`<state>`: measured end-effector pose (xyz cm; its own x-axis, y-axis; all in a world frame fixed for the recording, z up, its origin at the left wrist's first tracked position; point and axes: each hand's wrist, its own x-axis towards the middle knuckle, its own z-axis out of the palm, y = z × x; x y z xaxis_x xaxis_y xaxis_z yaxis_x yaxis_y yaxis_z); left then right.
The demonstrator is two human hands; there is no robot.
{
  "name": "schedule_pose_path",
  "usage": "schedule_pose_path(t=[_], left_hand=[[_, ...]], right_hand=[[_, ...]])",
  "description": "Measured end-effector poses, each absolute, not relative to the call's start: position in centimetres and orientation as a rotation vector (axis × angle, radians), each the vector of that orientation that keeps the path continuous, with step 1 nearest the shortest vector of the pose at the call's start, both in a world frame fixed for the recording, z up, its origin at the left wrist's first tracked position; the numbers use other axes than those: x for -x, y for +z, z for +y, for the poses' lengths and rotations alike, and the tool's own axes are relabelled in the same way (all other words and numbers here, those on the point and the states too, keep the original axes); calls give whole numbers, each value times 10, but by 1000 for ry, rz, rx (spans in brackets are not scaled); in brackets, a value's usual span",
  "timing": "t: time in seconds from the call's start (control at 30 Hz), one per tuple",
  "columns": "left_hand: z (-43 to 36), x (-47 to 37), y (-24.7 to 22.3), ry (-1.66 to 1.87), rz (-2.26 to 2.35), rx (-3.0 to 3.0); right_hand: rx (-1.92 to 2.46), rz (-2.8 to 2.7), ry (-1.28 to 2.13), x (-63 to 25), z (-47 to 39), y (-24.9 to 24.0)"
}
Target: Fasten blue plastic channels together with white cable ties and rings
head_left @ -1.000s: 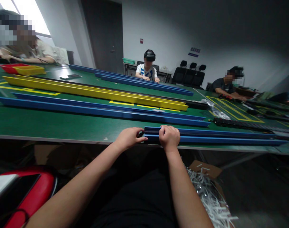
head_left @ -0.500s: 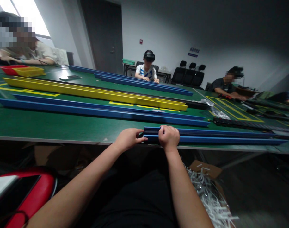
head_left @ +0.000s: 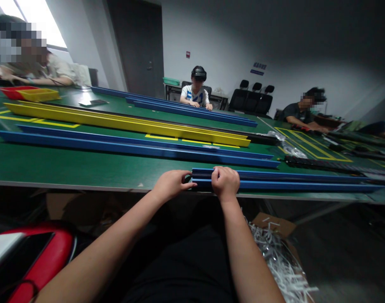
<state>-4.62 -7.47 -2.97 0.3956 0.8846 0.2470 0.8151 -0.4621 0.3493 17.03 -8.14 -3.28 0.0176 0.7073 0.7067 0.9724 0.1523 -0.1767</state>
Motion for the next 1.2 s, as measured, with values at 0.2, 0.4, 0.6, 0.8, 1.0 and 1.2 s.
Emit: schedule_pose_path(t=[0.2, 0.4, 0.6, 0.8, 1.0, 1.2], left_hand=[[-75, 46, -31, 642, 1581, -2448], [-74, 46, -31, 605, 1566, -2453], [-73, 46, -30, 603, 1550, -2458], [-72, 46, -30, 586, 1538, -2437], [-71, 47, -33, 599, 1516, -2446], [-69, 49, -34, 601, 1489, -2465]], right_hand=[[1624, -1746, -493, -170, -81, -33], [1610, -1747, -491, -170, -82, -33], [1614, -1752, -486, -171, -81, -34], [1620, -1761, -497, -172, -81, -33], [1610, -1754, -493, -171, -81, -33], [1616, -1752, -498, -171, -81, -35]])
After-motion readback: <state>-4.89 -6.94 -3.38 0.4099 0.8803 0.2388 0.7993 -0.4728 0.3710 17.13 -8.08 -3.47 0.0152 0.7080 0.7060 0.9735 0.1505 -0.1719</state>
